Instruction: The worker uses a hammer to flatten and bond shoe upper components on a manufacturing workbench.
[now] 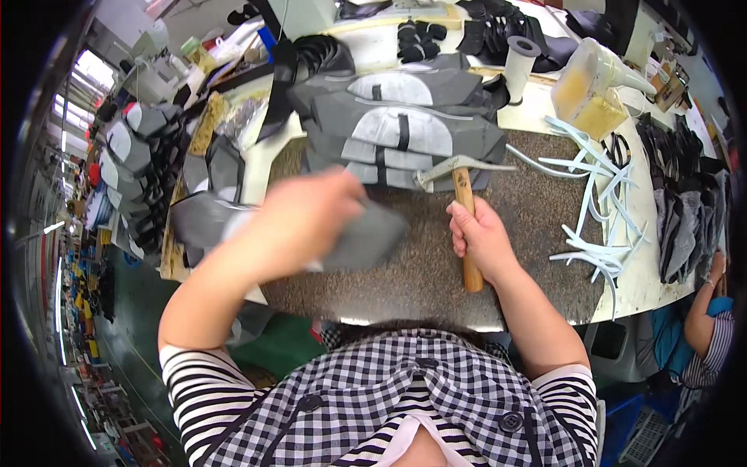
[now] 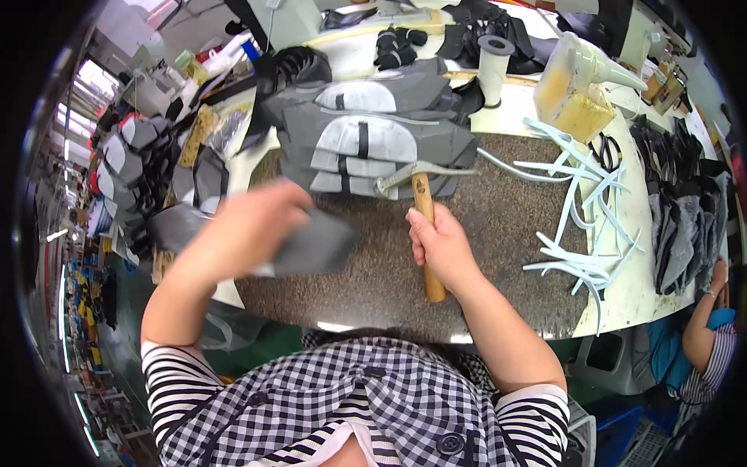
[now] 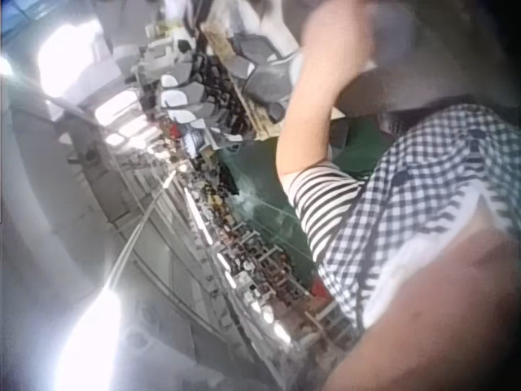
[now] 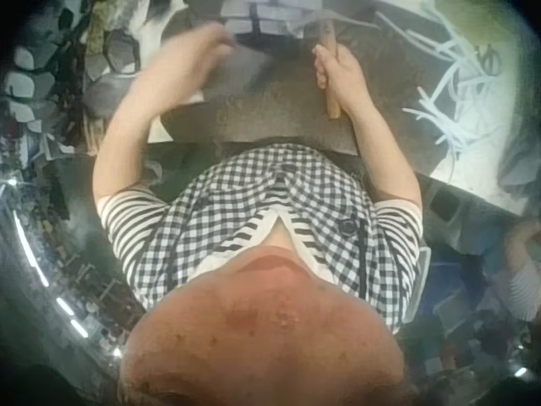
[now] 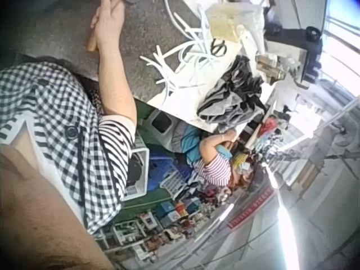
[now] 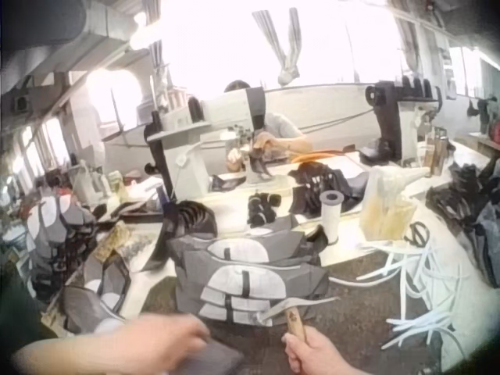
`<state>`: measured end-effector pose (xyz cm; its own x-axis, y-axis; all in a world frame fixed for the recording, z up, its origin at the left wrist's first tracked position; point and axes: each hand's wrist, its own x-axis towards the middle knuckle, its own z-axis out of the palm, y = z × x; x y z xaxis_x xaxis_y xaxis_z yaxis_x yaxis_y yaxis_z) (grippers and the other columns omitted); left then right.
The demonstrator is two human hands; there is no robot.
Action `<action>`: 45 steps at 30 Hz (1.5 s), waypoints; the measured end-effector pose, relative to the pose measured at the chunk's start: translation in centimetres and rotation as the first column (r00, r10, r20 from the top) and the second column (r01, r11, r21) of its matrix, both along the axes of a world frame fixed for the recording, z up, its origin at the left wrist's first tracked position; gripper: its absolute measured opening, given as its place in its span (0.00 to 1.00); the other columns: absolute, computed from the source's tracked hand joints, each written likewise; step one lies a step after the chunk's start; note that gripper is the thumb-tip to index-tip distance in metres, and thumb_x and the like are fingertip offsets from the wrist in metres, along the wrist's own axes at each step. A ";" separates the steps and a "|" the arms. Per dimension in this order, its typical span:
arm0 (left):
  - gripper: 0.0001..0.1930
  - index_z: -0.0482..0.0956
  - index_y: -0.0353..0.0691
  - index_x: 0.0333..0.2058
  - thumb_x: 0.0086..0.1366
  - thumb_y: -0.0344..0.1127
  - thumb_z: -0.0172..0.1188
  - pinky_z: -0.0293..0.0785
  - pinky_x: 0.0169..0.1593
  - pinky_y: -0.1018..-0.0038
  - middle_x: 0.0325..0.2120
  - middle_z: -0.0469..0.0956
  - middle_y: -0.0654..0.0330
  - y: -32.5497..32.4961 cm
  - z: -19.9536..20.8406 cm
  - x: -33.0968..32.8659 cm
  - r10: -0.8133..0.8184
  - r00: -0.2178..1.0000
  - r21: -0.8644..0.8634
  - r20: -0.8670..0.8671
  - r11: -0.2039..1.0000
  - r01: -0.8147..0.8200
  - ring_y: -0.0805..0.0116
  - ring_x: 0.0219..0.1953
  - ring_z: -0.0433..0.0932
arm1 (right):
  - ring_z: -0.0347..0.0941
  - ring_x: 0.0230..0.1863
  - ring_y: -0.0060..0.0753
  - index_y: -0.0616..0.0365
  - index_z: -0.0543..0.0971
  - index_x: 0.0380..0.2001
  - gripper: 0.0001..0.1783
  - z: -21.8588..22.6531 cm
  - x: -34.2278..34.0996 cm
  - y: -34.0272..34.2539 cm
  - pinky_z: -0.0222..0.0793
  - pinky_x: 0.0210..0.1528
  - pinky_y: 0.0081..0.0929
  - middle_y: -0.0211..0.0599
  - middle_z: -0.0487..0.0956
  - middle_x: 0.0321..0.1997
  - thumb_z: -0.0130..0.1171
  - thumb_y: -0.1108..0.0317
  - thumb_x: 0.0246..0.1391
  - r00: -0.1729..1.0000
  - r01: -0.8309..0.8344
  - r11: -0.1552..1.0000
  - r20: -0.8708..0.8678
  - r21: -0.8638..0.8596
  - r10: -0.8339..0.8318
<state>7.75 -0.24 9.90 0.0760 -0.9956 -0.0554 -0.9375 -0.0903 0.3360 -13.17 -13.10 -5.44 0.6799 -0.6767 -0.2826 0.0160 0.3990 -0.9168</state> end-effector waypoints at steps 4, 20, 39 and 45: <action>0.09 0.76 0.38 0.37 0.58 0.33 0.59 0.71 0.42 0.57 0.30 0.74 0.50 0.7 -9.8 -4.0 -0.162 0.889 0.060 -0.429 0.977 0.207 0.47 0.38 0.74 | 0.60 0.16 0.15 0.58 0.70 0.40 0.11 2.0 -1.1 1.4 0.58 0.18 0.16 0.24 0.67 0.22 0.50 0.60 0.64 0.999 0.001 0.992 -0.050 -0.128 -0.008; 0.03 0.81 0.39 0.29 0.54 0.28 0.62 0.74 0.37 0.67 0.29 0.75 0.58 -3.3 -13.5 -2.3 -0.358 0.817 -0.074 -0.452 0.928 0.365 0.60 0.33 0.77 | 0.75 0.34 0.55 0.56 0.75 0.41 0.10 5.4 -6.7 8.3 0.72 0.35 0.46 0.50 0.76 0.33 0.54 0.67 0.57 0.604 -0.617 0.451 -0.755 -0.645 -0.254; 0.10 0.80 0.41 0.33 0.49 0.35 0.59 0.72 0.34 0.68 0.27 0.70 0.64 -0.9 -14.5 -1.7 -0.594 0.787 -0.328 0.167 0.719 0.613 0.66 0.31 0.72 | 0.75 0.33 0.54 0.60 0.72 0.41 0.10 6.7 -5.3 6.2 0.71 0.32 0.44 0.46 0.76 0.34 0.55 0.68 0.56 0.636 -0.688 0.346 -0.760 -0.638 -0.134; 0.09 0.79 0.41 0.32 0.52 0.36 0.60 0.71 0.36 0.70 0.28 0.71 0.65 0.1 -15.4 -2.3 -0.362 0.930 -0.354 -0.057 0.878 0.321 0.66 0.30 0.72 | 0.75 0.33 0.54 0.59 0.75 0.39 0.08 6.4 -5.1 6.3 0.71 0.32 0.44 0.47 0.76 0.32 0.55 0.69 0.56 0.628 -0.678 0.370 -0.762 -0.635 -0.157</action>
<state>5.40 -0.13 -5.51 -0.2584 -0.9194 0.2966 -0.8412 0.3651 0.3989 -18.26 -6.78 0.97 0.7780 -0.6158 -0.1246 -0.6106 -0.6944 -0.3808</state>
